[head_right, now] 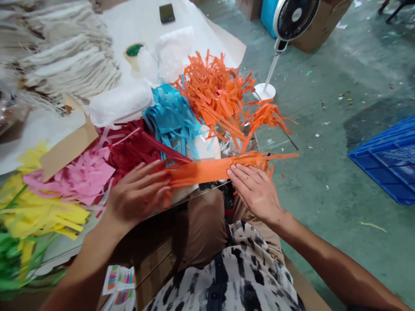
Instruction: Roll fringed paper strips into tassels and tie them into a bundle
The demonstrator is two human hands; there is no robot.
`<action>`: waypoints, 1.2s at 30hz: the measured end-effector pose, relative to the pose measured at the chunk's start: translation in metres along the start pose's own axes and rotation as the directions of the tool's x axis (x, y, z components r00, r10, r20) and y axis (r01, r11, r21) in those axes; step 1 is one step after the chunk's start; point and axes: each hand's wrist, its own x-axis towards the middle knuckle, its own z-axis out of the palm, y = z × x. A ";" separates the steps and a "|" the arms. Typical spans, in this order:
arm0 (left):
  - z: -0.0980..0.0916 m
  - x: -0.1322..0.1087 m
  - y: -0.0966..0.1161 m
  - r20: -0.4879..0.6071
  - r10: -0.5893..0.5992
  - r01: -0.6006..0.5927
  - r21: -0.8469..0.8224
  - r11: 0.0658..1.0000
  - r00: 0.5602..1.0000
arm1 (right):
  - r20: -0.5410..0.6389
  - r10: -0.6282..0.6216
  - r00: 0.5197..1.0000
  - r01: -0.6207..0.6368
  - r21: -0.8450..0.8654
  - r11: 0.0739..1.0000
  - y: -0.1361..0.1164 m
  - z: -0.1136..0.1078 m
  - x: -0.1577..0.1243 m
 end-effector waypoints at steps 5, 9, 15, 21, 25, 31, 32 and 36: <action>-0.009 0.026 0.039 -0.222 -0.083 0.086 0.005 0.996 0.971 | -0.038 0.000 0.999 0.003 0.071 0.997 0.007 0.001 -0.005; 0.040 0.053 0.094 -0.010 0.038 -0.039 -0.140 0.989 0.999 | -0.031 -0.028 0.999 0.030 0.082 0.996 0.013 -0.004 -0.006; 0.071 0.048 0.097 -0.075 -0.150 0.130 -0.218 0.967 0.986 | 0.039 0.047 0.998 -0.054 0.209 0.976 0.022 -0.021 0.017; 0.052 0.047 0.086 0.019 -0.409 0.394 -0.313 0.864 0.913 | 0.173 0.209 0.962 -0.246 0.232 0.941 0.024 -0.026 0.043; 0.055 0.046 0.088 0.013 -0.518 0.489 -0.352 0.798 0.855 | 0.201 0.234 0.951 -0.274 0.203 0.940 0.021 -0.025 0.050; 0.061 0.049 0.092 -0.032 -0.577 0.539 -0.317 0.780 0.816 | 0.228 0.278 0.933 -0.318 0.165 0.934 0.020 -0.028 0.055; 0.061 0.050 0.092 -0.032 -0.579 0.541 -0.315 0.780 0.815 | 0.232 0.282 0.931 -0.325 0.170 0.930 0.020 -0.028 0.055; 0.063 0.051 0.091 -0.035 -0.575 0.540 -0.301 0.786 0.817 | 0.236 0.302 0.924 -0.349 0.195 0.916 0.021 -0.028 0.057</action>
